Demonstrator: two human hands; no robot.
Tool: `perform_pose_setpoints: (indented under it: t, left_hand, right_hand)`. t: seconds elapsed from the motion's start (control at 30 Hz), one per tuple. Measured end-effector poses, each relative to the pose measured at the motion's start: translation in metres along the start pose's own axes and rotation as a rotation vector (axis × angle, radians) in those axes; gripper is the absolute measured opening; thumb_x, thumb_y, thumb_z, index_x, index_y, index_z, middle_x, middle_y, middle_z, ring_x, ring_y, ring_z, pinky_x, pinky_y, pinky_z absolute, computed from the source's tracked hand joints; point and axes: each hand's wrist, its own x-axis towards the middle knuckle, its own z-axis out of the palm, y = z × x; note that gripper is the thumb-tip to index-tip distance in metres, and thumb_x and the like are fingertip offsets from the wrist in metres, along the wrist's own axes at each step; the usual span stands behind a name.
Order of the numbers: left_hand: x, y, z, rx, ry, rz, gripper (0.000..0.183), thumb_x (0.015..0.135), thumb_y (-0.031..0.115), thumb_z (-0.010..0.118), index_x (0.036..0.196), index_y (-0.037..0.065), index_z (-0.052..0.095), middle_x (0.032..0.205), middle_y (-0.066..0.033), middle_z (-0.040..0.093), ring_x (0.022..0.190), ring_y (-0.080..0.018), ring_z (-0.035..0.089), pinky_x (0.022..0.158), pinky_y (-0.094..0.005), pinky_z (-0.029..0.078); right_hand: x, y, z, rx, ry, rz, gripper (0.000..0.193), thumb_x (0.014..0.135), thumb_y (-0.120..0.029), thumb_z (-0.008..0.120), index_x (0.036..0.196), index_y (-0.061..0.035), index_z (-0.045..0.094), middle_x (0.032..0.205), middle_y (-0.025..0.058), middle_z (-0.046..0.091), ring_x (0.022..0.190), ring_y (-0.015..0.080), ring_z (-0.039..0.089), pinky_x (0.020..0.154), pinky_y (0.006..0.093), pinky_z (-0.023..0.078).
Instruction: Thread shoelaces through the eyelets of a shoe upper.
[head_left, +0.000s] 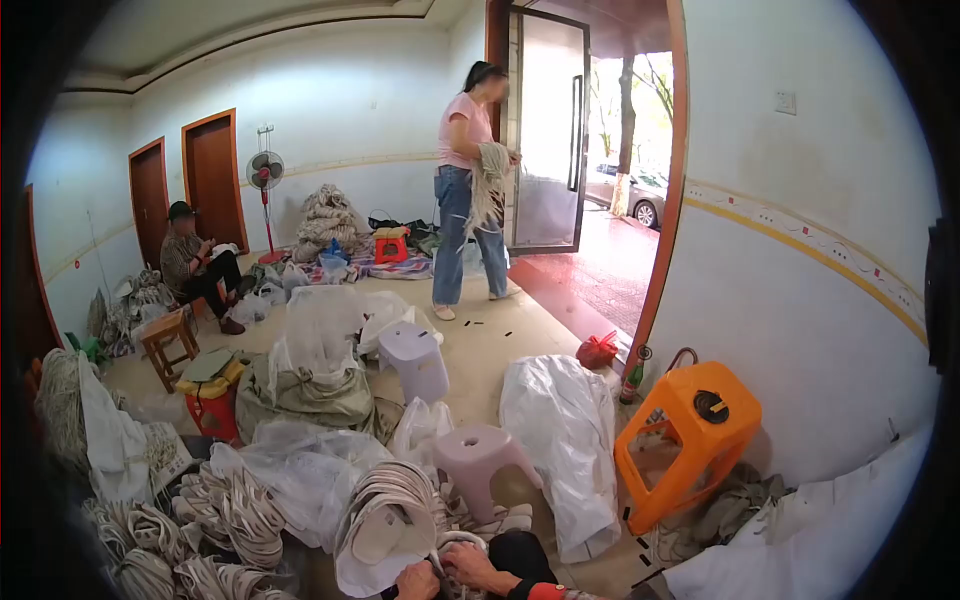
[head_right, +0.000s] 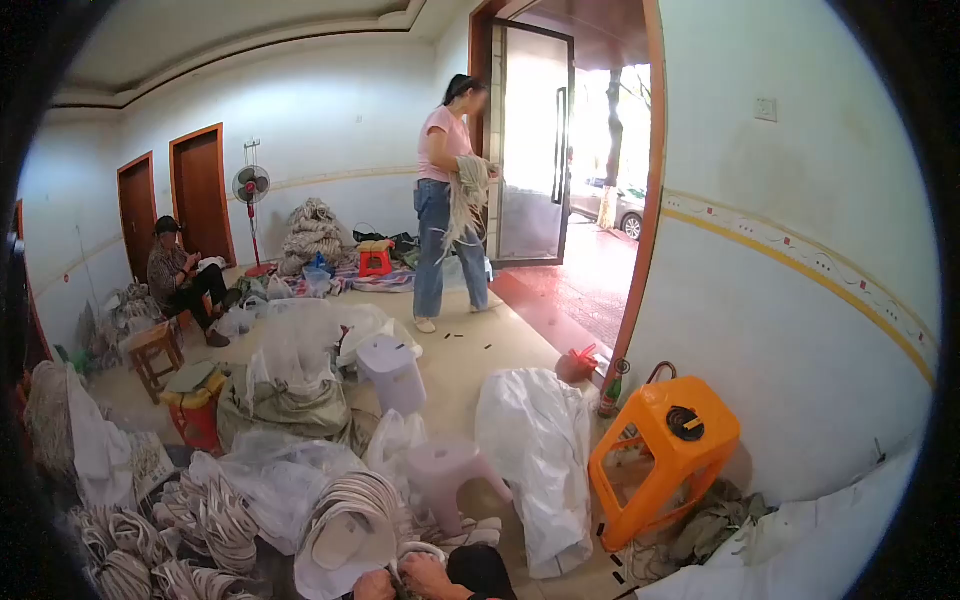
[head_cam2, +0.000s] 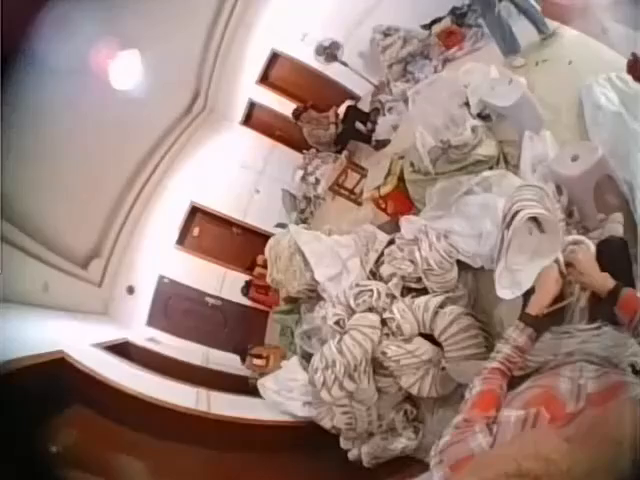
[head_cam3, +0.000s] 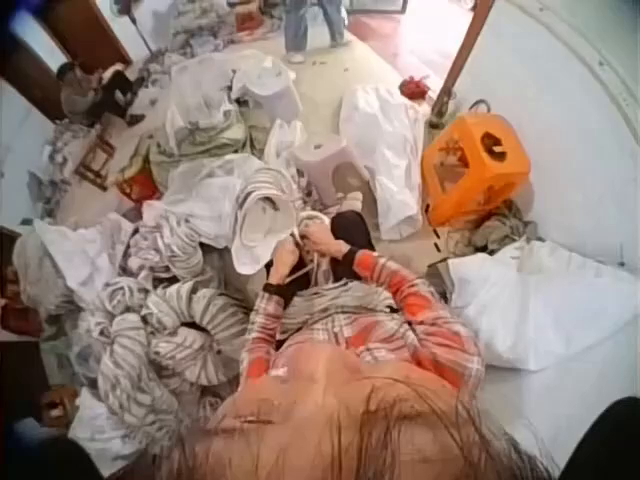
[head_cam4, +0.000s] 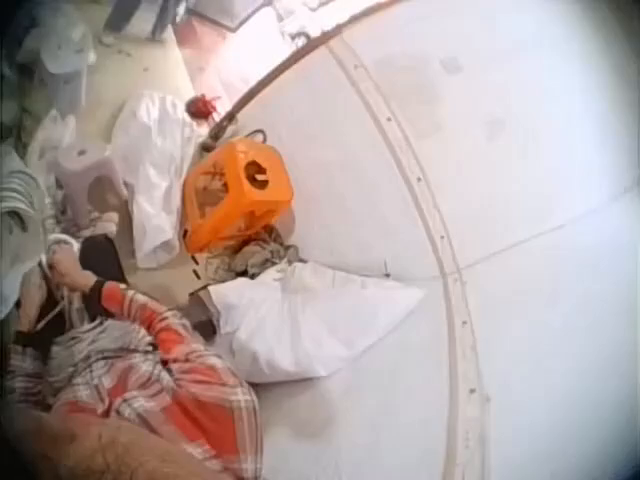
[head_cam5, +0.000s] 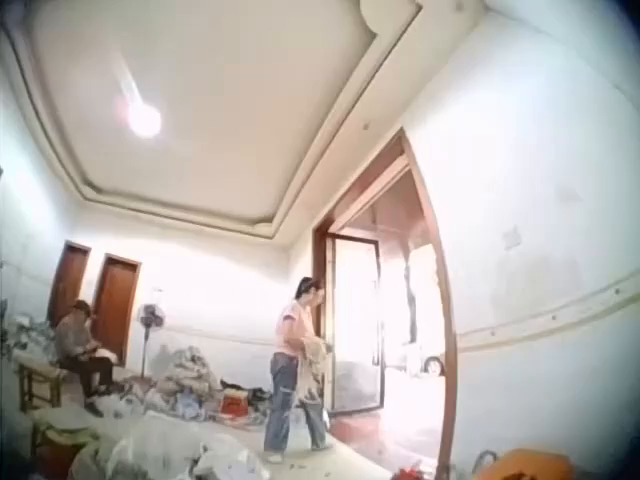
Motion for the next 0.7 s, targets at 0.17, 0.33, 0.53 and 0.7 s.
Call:
perform_pose_setpoints:
  t: [0.17, 0.33, 0.53, 0.7]
  left_hand:
    - [-0.015, 0.006, 0.006, -0.03, 0.164, 0.059, 0.02, 0.07, 0.02, 0.055, 0.074, 0.002, 0.063, 0.077, -0.0207, 0.062, 0.083, -0.037, 0.059, 0.074, -0.0484, 0.046]
    - [-0.031, 0.009, -0.031, -0.582, -0.234, 0.022, 0.017, 0.077, 0.016, 0.051, 0.072, 0.003, 0.061, 0.062, -0.0089, 0.06, 0.051, -0.0257, 0.056, 0.05, -0.0358, 0.045]
    - [-0.075, -0.004, -0.035, -2.424, -0.088, -0.026, 0.014, 0.087, 0.019, 0.052, 0.087, 0.007, 0.059, 0.095, -0.005, 0.061, 0.101, -0.0182, 0.053, 0.093, -0.0367, 0.037]
    - [-0.087, 0.007, -0.029, -2.628, -0.003, -0.144, 0.017, 0.089, 0.019, 0.048, 0.101, 0.011, 0.058, 0.098, -0.0039, 0.059, 0.105, -0.0192, 0.051, 0.095, -0.0411, 0.036]
  right_hand:
    - [0.0, 0.001, 0.02, -0.013, 0.024, -0.02, 0.017, 0.071, -0.02, 0.055, 0.085, -0.0108, 0.061, 0.087, 0.0121, 0.058, 0.086, 0.0327, 0.054, 0.073, 0.0494, 0.04]
    - [0.001, 0.034, -0.042, -0.351, 0.337, -0.304, 0.012, 0.065, -0.015, 0.056, 0.075, -0.0095, 0.059, 0.08, 0.0105, 0.056, 0.077, 0.0283, 0.053, 0.067, 0.0388, 0.04]
    - [-0.01, 0.041, -0.069, 0.766, 0.226, 0.158, 0.008, 0.081, -0.01, 0.055, 0.077, -0.0044, 0.052, 0.089, 0.0083, 0.056, 0.076, 0.0213, 0.056, 0.063, 0.0311, 0.043]
    - [-0.011, 0.02, -0.054, 1.846, 0.077, 0.202, 0.009, 0.088, -0.007, 0.049, 0.089, 0.0014, 0.046, 0.104, 0.0178, 0.054, 0.09, 0.0256, 0.057, 0.075, 0.0344, 0.048]
